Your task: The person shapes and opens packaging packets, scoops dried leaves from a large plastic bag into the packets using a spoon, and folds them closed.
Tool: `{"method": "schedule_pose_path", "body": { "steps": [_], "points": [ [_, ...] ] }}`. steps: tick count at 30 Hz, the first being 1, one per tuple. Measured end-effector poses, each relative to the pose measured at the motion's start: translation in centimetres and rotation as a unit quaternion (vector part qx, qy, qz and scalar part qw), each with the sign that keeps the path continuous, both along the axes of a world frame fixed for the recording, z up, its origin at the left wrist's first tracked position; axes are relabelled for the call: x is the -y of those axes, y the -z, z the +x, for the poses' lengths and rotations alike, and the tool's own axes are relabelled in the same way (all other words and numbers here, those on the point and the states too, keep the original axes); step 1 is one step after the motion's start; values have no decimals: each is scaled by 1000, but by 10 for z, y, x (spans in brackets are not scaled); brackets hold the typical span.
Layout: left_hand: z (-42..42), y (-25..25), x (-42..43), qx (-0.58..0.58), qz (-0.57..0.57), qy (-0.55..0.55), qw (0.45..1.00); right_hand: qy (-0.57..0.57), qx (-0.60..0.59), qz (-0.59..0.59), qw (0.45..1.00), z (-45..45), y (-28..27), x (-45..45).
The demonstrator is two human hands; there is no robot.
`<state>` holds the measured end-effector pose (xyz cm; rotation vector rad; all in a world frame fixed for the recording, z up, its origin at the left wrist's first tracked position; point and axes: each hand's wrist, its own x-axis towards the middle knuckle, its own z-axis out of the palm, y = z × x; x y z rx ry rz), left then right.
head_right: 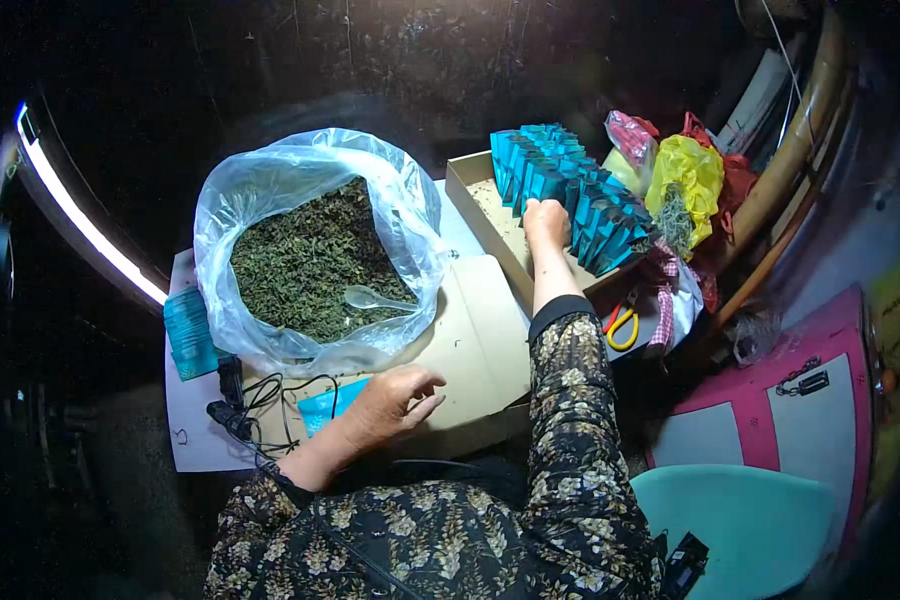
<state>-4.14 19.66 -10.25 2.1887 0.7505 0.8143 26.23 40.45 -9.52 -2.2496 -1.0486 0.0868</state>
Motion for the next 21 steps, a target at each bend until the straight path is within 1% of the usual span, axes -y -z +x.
{"method": "schedule_pose_path", "body": {
  "steps": [3,7,15,21],
  "points": [
    [0,3,-1,0,-2,-2,1000,-26,39,-14,999,4,2,-4],
    [-2,4,-1,-1,3,-3,1000,-37,70,-3,997,13,11,-10],
    [-1,2,0,-1,-7,-1,1000,-56,74,-63,994,14,11,-3],
    [-3,0,1,-4,19,11,1000,-54,86,-60,993,10,5,4]
  ]
}}
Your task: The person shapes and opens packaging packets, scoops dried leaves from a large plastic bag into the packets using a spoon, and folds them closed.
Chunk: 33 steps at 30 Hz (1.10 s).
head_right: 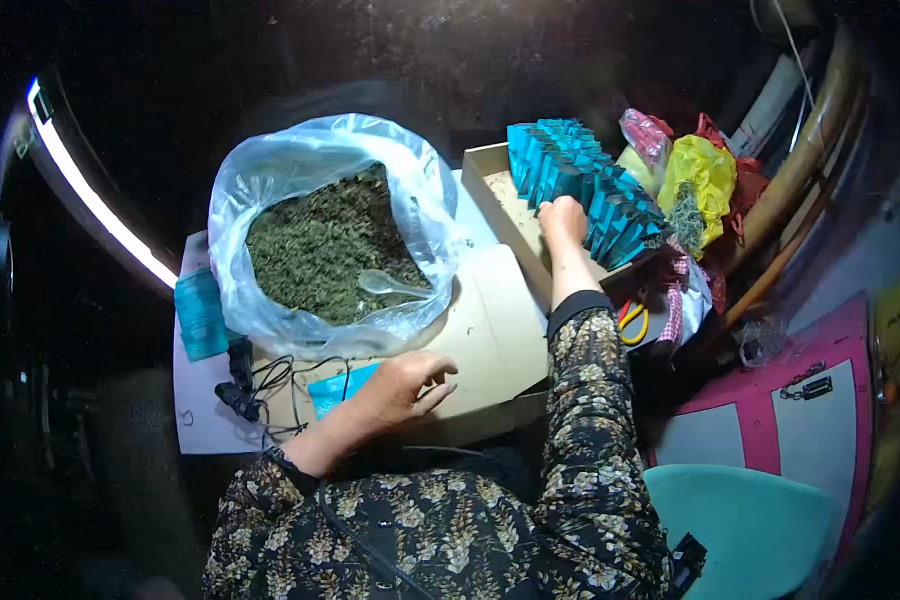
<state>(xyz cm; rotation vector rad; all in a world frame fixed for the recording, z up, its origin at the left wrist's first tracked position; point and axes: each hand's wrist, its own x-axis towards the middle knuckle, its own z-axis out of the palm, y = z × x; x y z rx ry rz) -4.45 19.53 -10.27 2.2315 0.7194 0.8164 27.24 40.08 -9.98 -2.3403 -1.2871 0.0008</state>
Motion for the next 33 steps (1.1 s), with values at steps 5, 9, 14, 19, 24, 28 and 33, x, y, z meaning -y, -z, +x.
{"method": "schedule_pose_path", "body": {
  "steps": [5,9,14,19,24,28,33],
  "points": [
    [-19,-11,10,-20,4,-17,1000,-94,50,63,992,-8,-7,9],
    [-56,-20,21,-16,30,-35,999,-255,42,212,942,-51,-21,39],
    [-130,-36,40,35,-17,-191,981,-430,-27,305,850,-114,-20,108],
    [-223,-12,30,21,9,-461,887,-475,-33,256,841,-143,10,169],
    [-217,-23,40,25,-22,-459,888,-503,-156,148,837,-161,28,202],
    [-162,-17,40,-20,45,-315,948,-571,-68,87,814,-200,19,215],
    [-112,-11,57,-34,105,-196,974,-596,-28,16,802,-216,23,213]
  ]
}}
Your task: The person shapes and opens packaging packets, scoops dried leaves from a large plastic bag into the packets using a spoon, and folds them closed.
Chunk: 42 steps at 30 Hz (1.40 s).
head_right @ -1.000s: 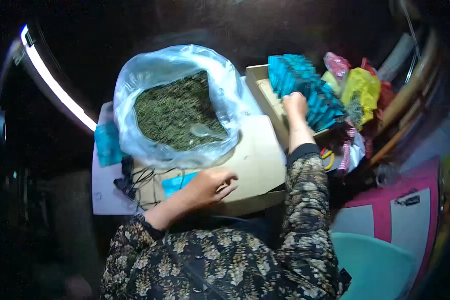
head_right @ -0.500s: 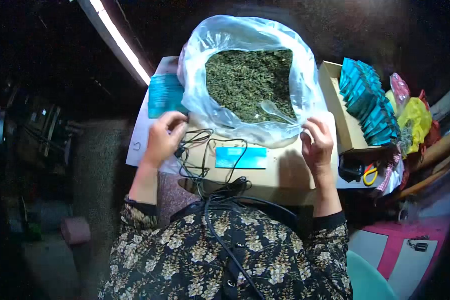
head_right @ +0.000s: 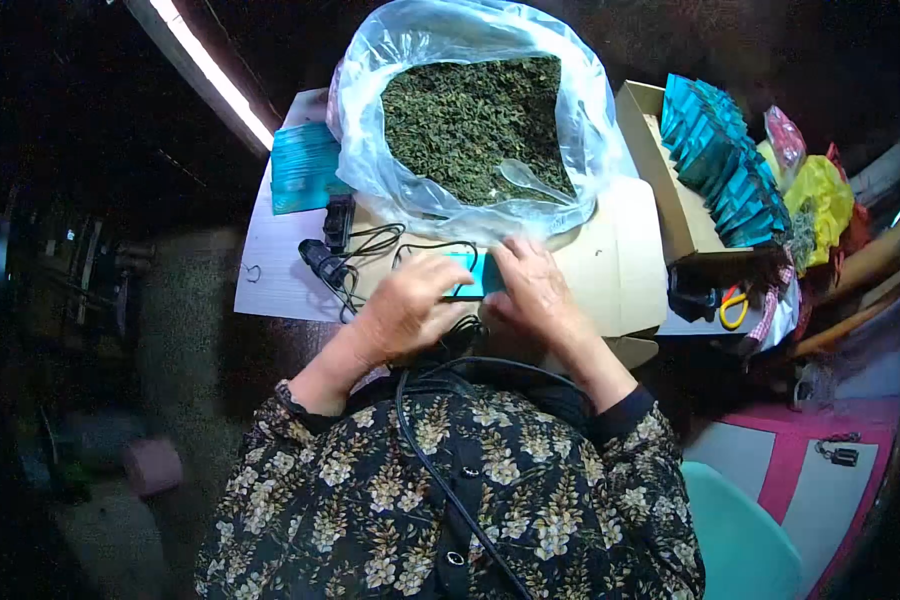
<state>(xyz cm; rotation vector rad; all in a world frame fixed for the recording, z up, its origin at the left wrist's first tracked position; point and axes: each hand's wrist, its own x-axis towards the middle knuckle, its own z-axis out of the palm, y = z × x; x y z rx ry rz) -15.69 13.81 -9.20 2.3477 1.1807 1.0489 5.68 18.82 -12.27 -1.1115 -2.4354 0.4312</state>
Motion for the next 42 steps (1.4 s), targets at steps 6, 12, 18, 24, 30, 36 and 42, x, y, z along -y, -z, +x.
{"method": "schedule_pose_path", "body": {
  "steps": [6,12,18,24,30,36,42],
  "points": [
    [9,19,7,-74,-75,72,992,24,58,-19,998,10,15,-11],
    [5,37,7,-83,-99,61,990,161,-127,-5,979,41,22,-8],
    [13,17,-7,-22,22,0,1000,252,-278,-27,926,66,-20,5],
    [29,-39,-16,-5,140,-3,990,-18,-40,153,987,33,-64,22],
    [23,-27,-17,-18,-293,188,937,-91,-102,182,974,11,-71,24],
    [23,-11,-4,235,-525,160,802,76,-307,29,948,17,-57,26],
    [28,4,-6,305,-541,141,771,51,-295,36,953,14,-40,35]
  ]
}}
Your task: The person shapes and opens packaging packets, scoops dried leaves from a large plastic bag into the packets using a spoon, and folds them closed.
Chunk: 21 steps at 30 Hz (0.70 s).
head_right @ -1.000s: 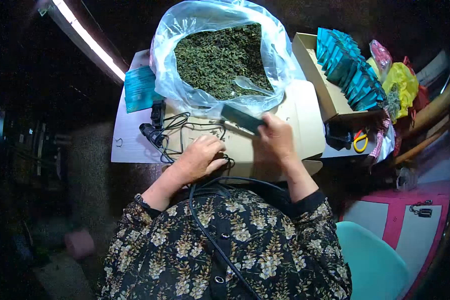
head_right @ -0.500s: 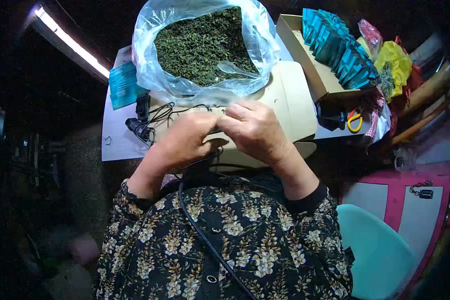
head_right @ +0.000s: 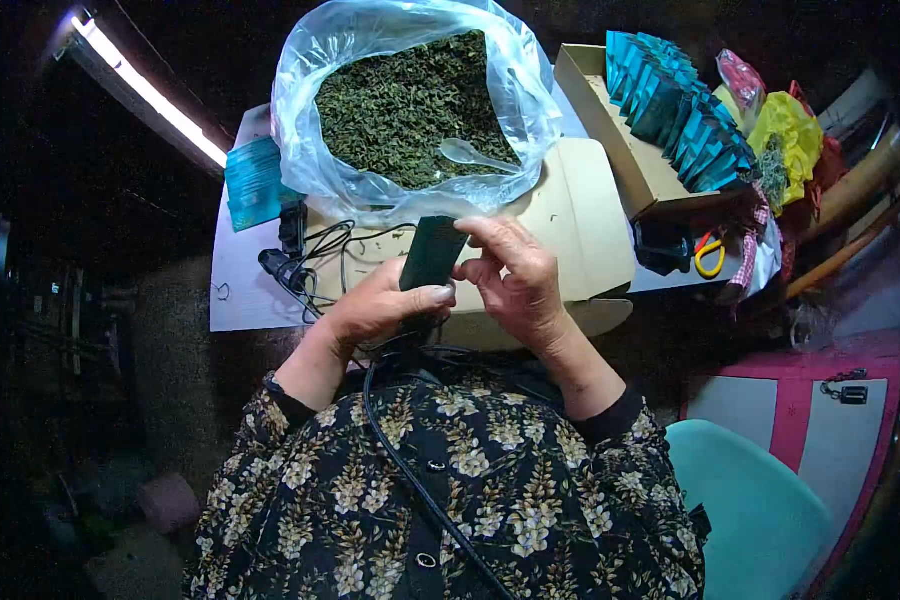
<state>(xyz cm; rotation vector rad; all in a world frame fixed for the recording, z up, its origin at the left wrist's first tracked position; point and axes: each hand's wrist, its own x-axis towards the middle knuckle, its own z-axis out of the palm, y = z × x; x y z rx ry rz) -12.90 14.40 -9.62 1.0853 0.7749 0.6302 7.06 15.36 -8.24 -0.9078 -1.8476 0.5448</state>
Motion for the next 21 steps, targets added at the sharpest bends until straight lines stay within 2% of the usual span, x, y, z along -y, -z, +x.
{"method": "schedule_pose_path", "body": {
  "steps": [7,10,15,18,19,21],
  "points": [
    [1,8,0,-28,41,2,999,10,43,-41,998,-5,1,2],
    [0,6,-1,-50,72,12,996,-7,9,-53,999,-5,11,-1],
    [0,4,3,-41,46,-45,997,19,-55,-94,994,1,3,13],
    [-14,1,2,-72,66,-71,993,-89,111,-92,986,37,20,18],
    [-19,1,0,-90,79,-50,992,-89,112,-95,985,44,25,24],
    [-26,3,-1,-128,103,-6,986,-140,106,-227,958,56,35,41]
  ]
}}
